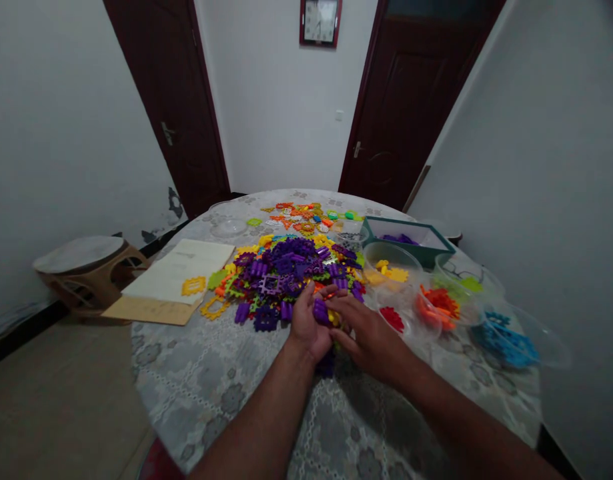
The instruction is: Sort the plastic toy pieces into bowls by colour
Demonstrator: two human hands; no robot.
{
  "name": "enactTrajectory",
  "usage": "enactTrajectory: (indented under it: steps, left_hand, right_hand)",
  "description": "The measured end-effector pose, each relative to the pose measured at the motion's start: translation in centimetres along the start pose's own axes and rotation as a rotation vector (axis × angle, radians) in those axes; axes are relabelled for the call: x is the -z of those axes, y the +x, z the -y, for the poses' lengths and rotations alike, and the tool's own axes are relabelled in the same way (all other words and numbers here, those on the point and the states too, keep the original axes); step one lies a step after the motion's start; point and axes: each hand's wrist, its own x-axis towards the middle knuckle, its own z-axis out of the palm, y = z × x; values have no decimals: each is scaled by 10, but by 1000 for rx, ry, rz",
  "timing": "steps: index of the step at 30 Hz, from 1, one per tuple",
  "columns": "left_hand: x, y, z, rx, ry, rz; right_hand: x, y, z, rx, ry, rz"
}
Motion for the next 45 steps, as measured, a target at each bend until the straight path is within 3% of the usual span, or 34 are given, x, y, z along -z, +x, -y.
enactTrajectory:
  steps: [5,11,16,20,23,29,33,37,45]
  left_hand:
    - [1,2,1,18,21,24]
    - [0,1,0,31,13,-6]
    - [0,2,-1,29,-2,-35]
    - [2,3,-1,29,-9,-22]
    - [0,1,-1,27,-17,-12]
    - [-3,-2,1,33,2,63]
    - [-2,0,1,37,74,84]
    - [0,1,-1,50,156,74]
    - [-9,-4,-5,51,167,61]
  right_hand:
    - [-9,0,-3,-26,-13,-43]
    - [33,0,-6,-170,-35,-116]
    - [79,13,-51,-297,-261,-304]
    - [93,20,-83,-274,-398,-493]
    - [81,16,-77,-173,-380,-517]
    - [21,7,-16,48,-35,-169]
    - [-9,11,5,70,24,-57]
    - [-7,9,9,-34,70,-56]
    - [14,-13,10,-83,183,-52]
